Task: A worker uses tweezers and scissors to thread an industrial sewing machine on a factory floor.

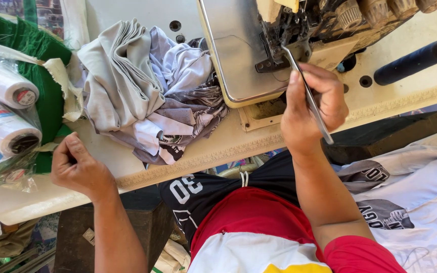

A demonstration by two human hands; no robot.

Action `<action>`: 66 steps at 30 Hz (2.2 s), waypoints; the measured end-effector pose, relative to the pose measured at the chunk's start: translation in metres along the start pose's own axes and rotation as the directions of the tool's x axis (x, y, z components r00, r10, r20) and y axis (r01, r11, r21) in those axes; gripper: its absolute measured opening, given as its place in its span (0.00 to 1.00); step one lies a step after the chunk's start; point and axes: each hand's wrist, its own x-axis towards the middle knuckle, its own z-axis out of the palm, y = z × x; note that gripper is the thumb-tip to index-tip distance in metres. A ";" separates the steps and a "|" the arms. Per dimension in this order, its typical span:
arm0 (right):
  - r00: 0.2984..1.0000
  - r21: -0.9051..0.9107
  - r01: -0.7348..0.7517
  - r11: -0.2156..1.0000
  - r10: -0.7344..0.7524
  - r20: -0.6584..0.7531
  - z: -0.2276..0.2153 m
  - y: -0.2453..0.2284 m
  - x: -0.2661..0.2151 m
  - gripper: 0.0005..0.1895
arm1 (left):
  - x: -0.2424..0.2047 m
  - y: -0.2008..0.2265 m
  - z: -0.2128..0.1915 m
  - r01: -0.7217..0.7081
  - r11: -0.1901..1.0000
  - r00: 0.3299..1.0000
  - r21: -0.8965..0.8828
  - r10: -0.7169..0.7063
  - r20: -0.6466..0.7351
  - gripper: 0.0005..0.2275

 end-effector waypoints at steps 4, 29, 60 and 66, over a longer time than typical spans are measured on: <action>0.997 0.058 0.015 0.998 -0.011 -0.075 -0.016 -0.012 -0.006 0.06 | -0.009 0.052 0.005 -0.371 0.927 0.921 0.055 0.375 -0.106 0.09; 0.727 0.372 -0.686 0.625 0.571 0.381 -0.048 0.020 0.018 0.11 | -0.060 0.268 0.096 -0.182 0.344 0.566 -0.921 0.802 0.188 0.08; 0.851 -0.102 0.107 0.989 -0.039 0.523 -0.052 0.018 0.029 0.09 | 0.023 0.248 0.114 -0.134 0.809 0.440 -0.572 0.566 0.697 0.03; 0.667 -0.069 0.346 0.936 -0.194 0.719 -0.074 0.024 0.014 0.27 | 0.035 0.219 0.120 -0.636 0.731 0.408 -0.245 0.589 0.697 0.08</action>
